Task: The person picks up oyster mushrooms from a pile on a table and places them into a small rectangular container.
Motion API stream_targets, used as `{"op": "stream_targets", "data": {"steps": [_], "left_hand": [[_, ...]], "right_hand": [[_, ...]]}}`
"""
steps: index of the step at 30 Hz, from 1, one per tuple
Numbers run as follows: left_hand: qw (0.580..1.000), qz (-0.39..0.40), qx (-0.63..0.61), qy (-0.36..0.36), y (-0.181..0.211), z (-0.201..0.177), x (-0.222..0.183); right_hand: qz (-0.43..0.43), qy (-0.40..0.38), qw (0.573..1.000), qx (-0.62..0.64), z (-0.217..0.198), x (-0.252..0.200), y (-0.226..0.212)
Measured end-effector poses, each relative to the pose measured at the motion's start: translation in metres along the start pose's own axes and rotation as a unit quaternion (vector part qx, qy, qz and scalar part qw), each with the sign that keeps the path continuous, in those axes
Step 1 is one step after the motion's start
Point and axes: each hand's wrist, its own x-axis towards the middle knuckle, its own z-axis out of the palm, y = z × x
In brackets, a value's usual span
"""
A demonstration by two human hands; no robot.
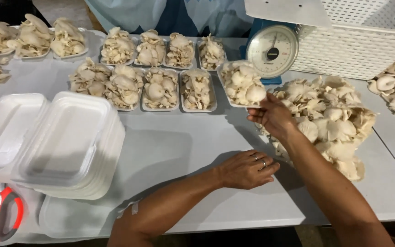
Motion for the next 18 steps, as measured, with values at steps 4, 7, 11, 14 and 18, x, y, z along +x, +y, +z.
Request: {"op": "stream_targets", "data": {"steps": [4,7,11,14,18], "left_hand": [[1.0,0.011,-0.005,-0.001,-0.003,-0.003,0.002],[1.0,0.011,-0.002,0.001,-0.001,-0.003,0.002],[1.0,0.008,0.008,0.0,0.0,0.0,0.001],[1.0,0.008,0.01,0.007,0.0,0.002,0.0],[1.0,0.002,0.017,0.001,0.0,0.002,-0.002]], "right_hand": [[0.013,-0.008,1.0,0.014,-0.019,0.033,0.031],[0.027,-0.014,0.999,0.018,-0.02,0.04,0.035],[0.039,-0.003,0.999,0.017,-0.014,0.04,0.037],[0.047,-0.005,0.998,0.028,-0.017,0.049,0.042],[0.061,-0.006,0.998,0.022,-0.025,0.064,0.05]]}}
